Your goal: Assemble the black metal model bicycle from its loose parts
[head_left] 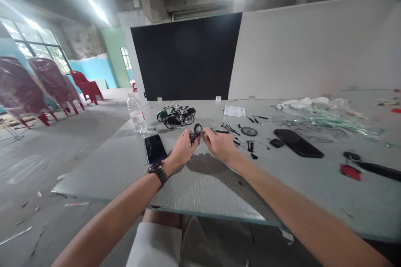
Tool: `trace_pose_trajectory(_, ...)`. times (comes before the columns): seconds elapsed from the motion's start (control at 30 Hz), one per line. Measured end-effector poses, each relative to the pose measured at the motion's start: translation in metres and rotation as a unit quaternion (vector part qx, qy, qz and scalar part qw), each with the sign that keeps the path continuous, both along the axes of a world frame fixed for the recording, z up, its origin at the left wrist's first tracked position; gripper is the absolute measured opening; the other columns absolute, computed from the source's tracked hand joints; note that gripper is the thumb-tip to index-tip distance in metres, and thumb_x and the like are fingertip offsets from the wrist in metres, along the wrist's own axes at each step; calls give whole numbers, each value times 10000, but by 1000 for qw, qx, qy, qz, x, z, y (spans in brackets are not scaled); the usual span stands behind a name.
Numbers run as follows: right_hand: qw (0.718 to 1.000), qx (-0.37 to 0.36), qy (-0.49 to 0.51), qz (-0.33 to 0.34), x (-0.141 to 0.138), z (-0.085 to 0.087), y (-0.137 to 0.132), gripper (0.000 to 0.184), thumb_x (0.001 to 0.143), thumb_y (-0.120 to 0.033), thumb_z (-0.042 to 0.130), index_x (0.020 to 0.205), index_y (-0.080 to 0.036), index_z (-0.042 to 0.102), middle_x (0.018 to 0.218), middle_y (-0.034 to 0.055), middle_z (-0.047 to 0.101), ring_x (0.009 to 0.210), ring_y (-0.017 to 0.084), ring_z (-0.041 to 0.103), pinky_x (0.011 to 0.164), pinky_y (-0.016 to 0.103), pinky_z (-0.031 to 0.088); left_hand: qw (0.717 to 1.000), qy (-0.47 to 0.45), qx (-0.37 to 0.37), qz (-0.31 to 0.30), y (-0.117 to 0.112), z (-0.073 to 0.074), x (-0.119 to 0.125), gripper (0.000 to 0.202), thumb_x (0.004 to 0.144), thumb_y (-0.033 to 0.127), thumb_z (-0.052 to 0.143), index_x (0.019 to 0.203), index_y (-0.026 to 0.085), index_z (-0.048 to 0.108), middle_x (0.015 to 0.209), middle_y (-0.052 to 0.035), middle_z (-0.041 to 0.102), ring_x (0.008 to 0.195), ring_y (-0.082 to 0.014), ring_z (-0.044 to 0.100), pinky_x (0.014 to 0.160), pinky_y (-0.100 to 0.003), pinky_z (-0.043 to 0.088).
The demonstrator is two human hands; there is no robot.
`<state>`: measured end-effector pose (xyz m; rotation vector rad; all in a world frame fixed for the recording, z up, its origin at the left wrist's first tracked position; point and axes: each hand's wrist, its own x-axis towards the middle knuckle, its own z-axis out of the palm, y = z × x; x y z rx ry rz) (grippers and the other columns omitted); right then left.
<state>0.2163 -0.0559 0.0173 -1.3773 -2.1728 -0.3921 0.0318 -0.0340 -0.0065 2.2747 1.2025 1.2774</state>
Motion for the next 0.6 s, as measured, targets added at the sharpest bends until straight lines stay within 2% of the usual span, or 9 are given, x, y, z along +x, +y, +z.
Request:
trace_pose_trajectory(0.13,994,-30,97,27,-2,-4,2,411,1084,-464,320,1055,-188,623,647,38,650,521,177,532,529,266,240,1000,1,11,9,1,-3,1,158,993,340,501,911,223,435,922,-53,573,842,-202,548,770,-342,443)
trace_pose_trajectory(0.37,965,-89,242,50,-7,-4,5,408,1045,-538,410,988,-192,619,611,-2,590,546,176,537,553,266,299,999,11,26,21,4,-7,2,194,1002,399,476,932,219,451,934,-65,592,858,-221,577,790,-357,468)
trace_pose_trajectory(0.47,966,-97,227,72,-6,-8,10,448,1035,-570,418,1046,-177,634,617,-3,585,548,179,536,561,268,310,999,-23,28,29,7,-8,3,187,1003,394,467,953,214,473,960,-84,623,901,-235,602,820,-367,476)
trace_pose_trajectory(0.6,977,-88,180,71,-2,-10,14,387,1045,-499,437,1074,-178,652,625,1,583,554,176,537,564,267,292,997,-68,15,38,8,-6,4,189,983,392,479,967,206,508,963,-95,653,915,-244,622,836,-371,474)
